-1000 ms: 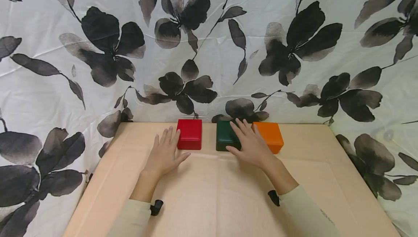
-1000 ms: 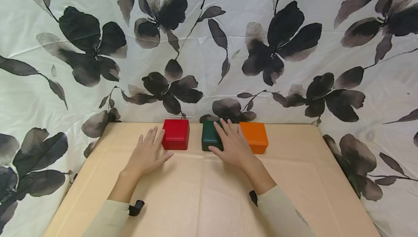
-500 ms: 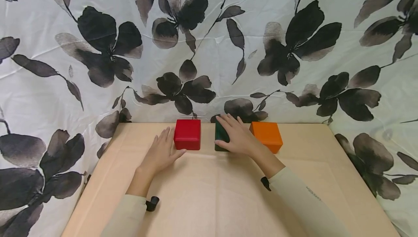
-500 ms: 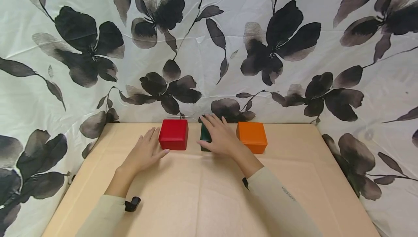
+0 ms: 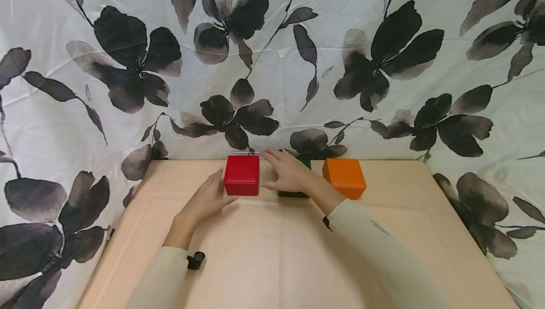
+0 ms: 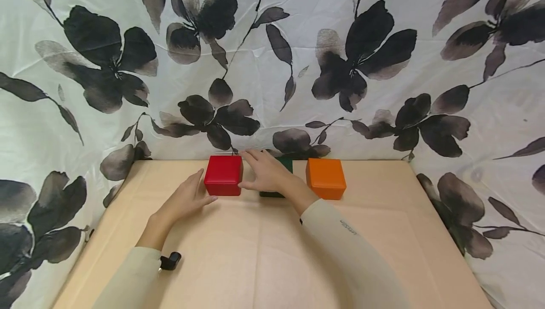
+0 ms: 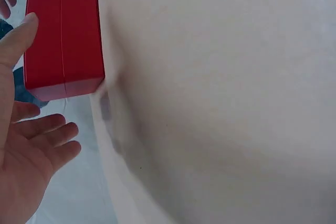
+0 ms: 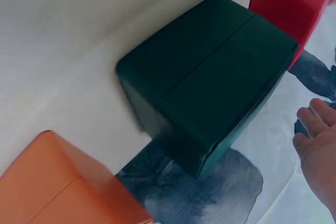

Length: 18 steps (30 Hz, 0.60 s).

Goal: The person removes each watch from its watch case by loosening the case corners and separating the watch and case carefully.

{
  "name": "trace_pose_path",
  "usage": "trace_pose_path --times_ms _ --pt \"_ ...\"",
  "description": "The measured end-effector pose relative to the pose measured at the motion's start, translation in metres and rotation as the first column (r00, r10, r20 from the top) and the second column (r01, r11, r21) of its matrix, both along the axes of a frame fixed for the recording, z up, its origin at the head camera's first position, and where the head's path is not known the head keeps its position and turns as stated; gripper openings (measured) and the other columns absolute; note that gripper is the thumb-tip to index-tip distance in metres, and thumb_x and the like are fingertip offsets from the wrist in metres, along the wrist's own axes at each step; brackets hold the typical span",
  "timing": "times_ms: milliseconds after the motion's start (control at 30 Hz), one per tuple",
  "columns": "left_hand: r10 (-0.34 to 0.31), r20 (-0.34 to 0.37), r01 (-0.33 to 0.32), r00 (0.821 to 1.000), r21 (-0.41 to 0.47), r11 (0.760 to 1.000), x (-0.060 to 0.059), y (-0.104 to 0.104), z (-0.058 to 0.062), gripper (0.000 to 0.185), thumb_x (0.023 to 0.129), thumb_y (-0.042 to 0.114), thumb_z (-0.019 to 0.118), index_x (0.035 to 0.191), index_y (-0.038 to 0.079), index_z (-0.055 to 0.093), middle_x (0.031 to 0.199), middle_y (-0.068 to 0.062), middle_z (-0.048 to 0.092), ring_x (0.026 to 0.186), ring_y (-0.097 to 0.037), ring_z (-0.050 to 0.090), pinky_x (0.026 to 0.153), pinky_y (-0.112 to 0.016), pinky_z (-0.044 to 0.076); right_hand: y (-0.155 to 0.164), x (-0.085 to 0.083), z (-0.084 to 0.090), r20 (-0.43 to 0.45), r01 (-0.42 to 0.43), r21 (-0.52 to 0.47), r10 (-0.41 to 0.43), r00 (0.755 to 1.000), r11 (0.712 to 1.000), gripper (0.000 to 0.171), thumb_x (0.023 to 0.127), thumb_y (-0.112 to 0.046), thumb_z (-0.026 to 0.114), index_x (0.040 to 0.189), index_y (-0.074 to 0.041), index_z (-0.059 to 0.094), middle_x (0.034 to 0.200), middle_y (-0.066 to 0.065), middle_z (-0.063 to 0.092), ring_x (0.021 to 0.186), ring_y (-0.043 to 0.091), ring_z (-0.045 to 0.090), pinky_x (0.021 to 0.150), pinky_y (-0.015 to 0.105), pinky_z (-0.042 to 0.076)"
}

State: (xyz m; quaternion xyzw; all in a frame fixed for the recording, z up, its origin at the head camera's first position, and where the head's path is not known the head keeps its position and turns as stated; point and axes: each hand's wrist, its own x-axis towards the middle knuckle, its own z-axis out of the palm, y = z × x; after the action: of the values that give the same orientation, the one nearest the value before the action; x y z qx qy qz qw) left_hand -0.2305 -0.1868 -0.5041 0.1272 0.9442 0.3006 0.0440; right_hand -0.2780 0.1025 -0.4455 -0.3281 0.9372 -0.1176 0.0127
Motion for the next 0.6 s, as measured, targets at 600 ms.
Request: trace_pose_path --times_ms 600 --pt "0.111 0.103 -0.132 0.988 0.216 0.967 -0.029 0.010 -0.015 0.091 0.081 0.021 0.090 0.151 -0.007 0.038 0.125 -0.020 0.064 0.099 -0.028 0.064 0.082 -0.035 0.058 -0.036 -0.032 -0.009 0.069 -0.067 0.055 0.063 0.996 0.996 0.105 0.077 -0.057 0.084 0.159 -0.011 0.036 0.160 0.013 0.040 0.142 0.031 0.044 0.110 0.045 0.052"
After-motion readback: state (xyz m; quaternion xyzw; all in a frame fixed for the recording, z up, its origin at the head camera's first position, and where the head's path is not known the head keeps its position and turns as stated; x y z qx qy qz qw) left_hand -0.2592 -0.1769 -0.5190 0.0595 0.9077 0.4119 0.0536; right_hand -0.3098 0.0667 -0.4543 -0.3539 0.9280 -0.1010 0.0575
